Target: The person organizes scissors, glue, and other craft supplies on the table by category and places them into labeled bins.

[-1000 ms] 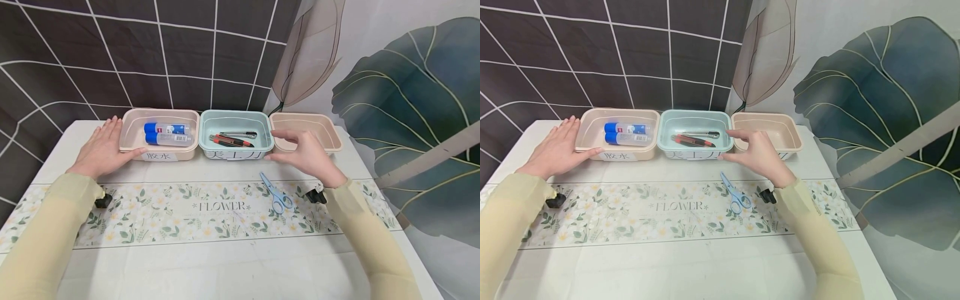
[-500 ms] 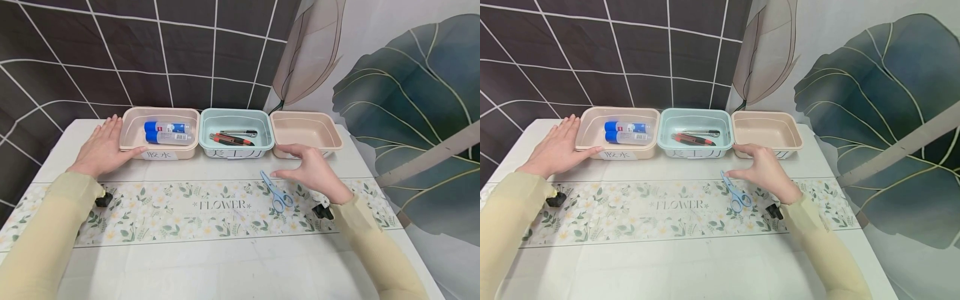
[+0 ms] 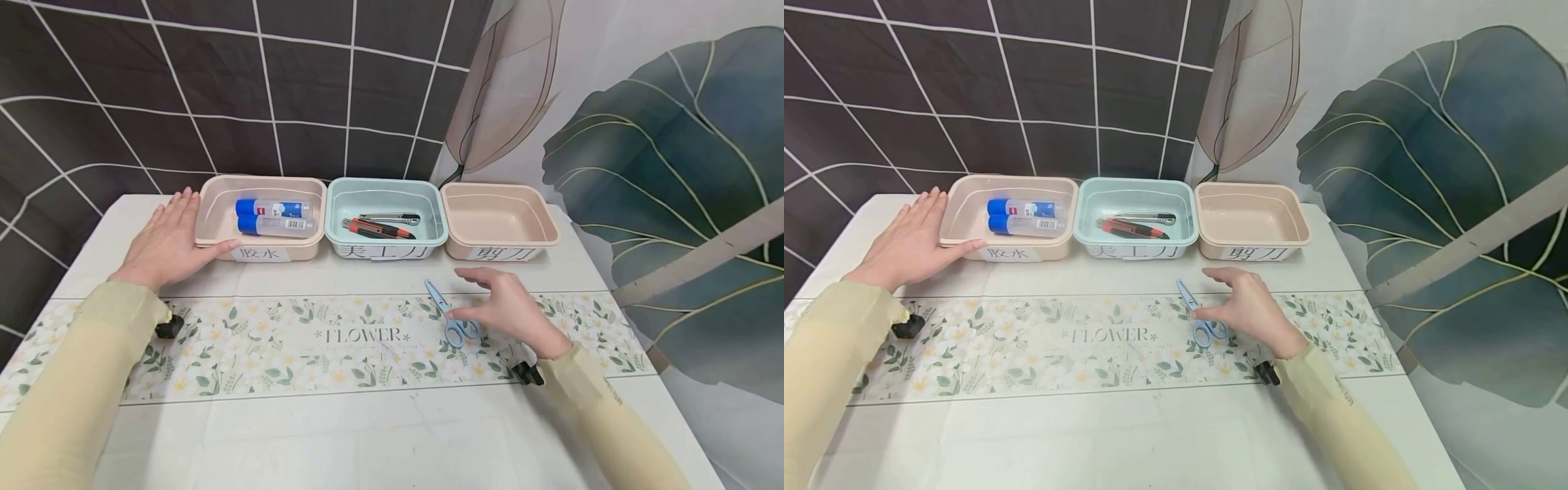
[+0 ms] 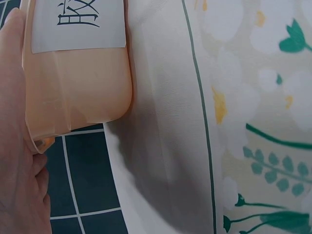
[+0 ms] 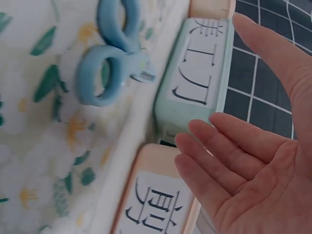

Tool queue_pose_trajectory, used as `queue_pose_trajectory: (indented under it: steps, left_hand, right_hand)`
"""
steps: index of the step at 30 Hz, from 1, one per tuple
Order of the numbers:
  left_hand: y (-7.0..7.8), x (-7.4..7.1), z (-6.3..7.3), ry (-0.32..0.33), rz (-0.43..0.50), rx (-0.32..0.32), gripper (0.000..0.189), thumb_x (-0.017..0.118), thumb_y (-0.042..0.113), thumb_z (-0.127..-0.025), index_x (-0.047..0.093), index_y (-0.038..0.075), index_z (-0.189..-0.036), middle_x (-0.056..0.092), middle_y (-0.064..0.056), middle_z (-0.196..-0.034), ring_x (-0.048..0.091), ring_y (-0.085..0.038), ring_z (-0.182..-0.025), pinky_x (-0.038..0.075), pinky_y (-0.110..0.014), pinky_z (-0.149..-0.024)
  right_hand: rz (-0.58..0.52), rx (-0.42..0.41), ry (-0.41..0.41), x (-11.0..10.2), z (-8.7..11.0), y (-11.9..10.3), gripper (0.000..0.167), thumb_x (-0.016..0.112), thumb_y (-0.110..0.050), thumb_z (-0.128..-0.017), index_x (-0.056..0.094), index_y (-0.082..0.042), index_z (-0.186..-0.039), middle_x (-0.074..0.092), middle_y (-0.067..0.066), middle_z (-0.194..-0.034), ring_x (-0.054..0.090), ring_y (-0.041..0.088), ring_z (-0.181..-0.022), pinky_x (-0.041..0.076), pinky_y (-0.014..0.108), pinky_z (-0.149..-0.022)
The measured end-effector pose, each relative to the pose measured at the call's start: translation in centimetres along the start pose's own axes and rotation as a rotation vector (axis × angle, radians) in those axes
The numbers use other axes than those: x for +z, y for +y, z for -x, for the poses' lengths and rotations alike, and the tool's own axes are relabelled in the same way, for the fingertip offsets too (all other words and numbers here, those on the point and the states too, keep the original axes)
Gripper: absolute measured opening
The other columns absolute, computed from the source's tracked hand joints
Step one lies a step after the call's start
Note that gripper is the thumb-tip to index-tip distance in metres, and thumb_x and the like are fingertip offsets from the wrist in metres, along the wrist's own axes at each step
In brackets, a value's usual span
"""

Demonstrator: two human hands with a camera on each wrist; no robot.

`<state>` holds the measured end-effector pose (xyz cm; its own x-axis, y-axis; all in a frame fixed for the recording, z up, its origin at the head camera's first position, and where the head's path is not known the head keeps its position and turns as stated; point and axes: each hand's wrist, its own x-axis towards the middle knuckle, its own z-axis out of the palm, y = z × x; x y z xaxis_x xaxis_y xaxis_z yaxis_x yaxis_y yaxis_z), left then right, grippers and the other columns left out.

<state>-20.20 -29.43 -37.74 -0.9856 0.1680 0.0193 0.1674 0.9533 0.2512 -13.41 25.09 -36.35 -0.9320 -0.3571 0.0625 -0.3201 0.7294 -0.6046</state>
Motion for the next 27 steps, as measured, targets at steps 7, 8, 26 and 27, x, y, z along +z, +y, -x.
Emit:
queue_pose_trajectory:
  steps: [7,8,26,27]
  left_hand:
    - [-0.1,0.0,0.0,-0.001,0.003,-0.002,0.115,0.045,0.073,-0.094,-0.004,-0.01,-0.157,-0.005,-0.031,-0.164,-0.007,-0.042,-0.152,-0.008,-0.05,-0.122]
    - [-0.1,0.0,0.1,-0.002,0.003,-0.003,0.115,0.045,0.073,-0.094,-0.005,-0.01,-0.157,-0.006,-0.031,-0.163,-0.008,-0.042,-0.152,-0.008,-0.05,-0.122]
    - [0.0,-0.1,0.0,-0.002,0.004,-0.002,0.115,0.045,0.073,-0.094,-0.004,-0.011,-0.156,-0.005,-0.033,-0.163,-0.008,-0.042,-0.152,-0.009,-0.049,-0.122]
    - [0.0,-0.1,0.0,-0.002,0.005,-0.001,0.115,0.045,0.072,-0.095,-0.004,-0.011,-0.156,-0.004,-0.032,-0.163,-0.008,-0.042,-0.152,-0.009,-0.049,-0.122]
  right_hand:
    - [0.01,0.081,-0.047,0.8,1.0,0.6,0.078,0.094,-0.037,-0.073,0.064,-0.001,-0.136,0.064,0.013,-0.136,0.059,0.039,-0.124,0.048,0.052,-0.103]
    - [0.011,0.09,-0.055,0.9,1.2,0.6,0.078,0.094,-0.036,-0.073,0.063,-0.001,-0.136,0.064,0.013,-0.136,0.059,0.039,-0.124,0.048,0.053,-0.103]
    - [0.03,0.138,-0.052,2.1,2.7,1.1,0.082,0.095,-0.042,-0.069,0.065,-0.003,-0.134,0.067,0.013,-0.129,0.064,0.033,-0.116,0.052,0.051,-0.097]
    - [0.03,0.133,-0.049,2.1,2.7,1.1,0.081,0.095,-0.041,-0.069,0.065,-0.003,-0.134,0.068,0.013,-0.128,0.065,0.033,-0.115,0.053,0.051,-0.097]
